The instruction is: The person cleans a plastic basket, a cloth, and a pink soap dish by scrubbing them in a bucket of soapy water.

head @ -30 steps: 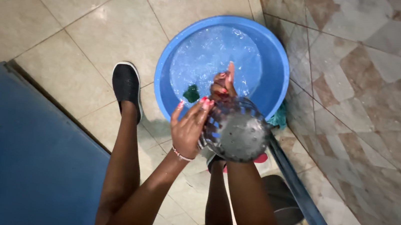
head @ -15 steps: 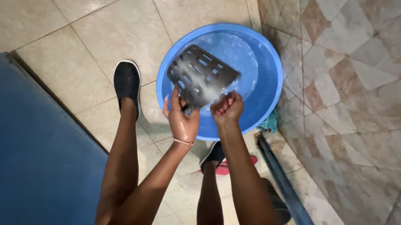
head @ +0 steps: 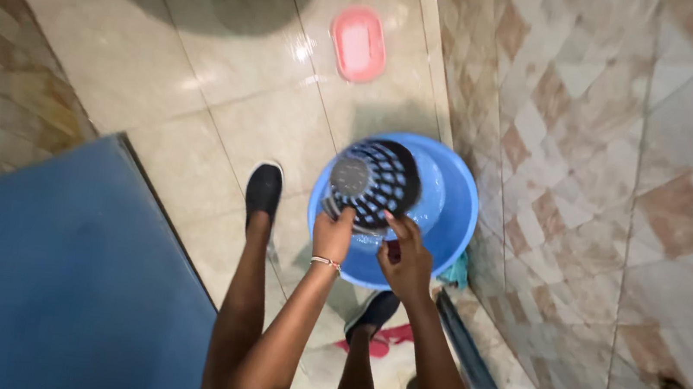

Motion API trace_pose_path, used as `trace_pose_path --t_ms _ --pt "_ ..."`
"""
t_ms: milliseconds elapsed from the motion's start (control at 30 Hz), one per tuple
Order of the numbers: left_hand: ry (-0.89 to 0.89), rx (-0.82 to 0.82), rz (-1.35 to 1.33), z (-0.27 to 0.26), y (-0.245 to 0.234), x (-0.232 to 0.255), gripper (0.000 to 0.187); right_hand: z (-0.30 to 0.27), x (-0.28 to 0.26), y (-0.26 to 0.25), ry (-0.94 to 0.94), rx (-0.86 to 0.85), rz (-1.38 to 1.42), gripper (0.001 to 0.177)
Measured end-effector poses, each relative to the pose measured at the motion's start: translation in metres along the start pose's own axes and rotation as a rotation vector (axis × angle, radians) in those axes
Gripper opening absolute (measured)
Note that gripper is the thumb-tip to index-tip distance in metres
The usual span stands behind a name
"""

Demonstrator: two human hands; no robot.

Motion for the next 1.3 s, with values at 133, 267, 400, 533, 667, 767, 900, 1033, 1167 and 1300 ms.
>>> trace_pose_path --t_ms 133,267,400,533,667,767,900,1033,1167,1300 --pt "0.041 -0.121 0.160 -0.016 -0.028 0.084 0.051 0.041 -0.017 -0.009 0.142 0.018 0.032 0.058" --pt "0.245 -0.130 -0.025 -0.044 -0.073 0.177 0.063 0.112 -0.043 -0.006 0.236 0.084 0.011 0.029" --pt "0.362 -0.131 -0.558 -0.029 -0.123 0.231 0.056 0.203 -0.119 -0.019 0.070 0.344 0.099 0.024" --pt "0.523 -0.121 -0.788 0.013 -0.169 0.262 0.046 0.308 -0.210 -0.003 -0.214 0.355 0.048 0.028" --pt "0.504 0.077 -0.709 0.036 -0.210 0.277 0.042 0.416 -0.260 0.044 -0.314 0.225 0.069 0.018" --pt "0.391 0.089 -0.780 0.040 -0.232 0.274 0.041 0.481 -0.264 0.092 -0.302 0.164 -0.002 0.019" --pt "0.342 0.065 -0.875 0.047 -0.242 0.265 0.040 0.532 -0.245 0.136 -0.250 0.059 -0.163 0.021" --pt "0.261 0.105 -0.834 0.050 -0.247 0.244 0.040 0.532 -0.238 0.143 -0.204 0.001 -0.159 0.020" --pt "0.143 0.102 -0.749 0.057 -0.235 0.219 0.041 0.516 -0.248 0.106 -0.318 0.038 -0.100 0.055" --pt "0.096 -0.044 -0.787 0.062 -0.196 0.167 0.041 0.413 -0.219 0.055 -0.470 0.365 0.044 0.024"
Point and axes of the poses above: each hand's wrist, its own z-axis towards the middle knuckle, its own y-axis out of the palm, x = y × z, the point moved 2 cm from there along z, towards the middle knuckle, and after that the axes turned 6 degrees about -y, right-handed, at the moved point
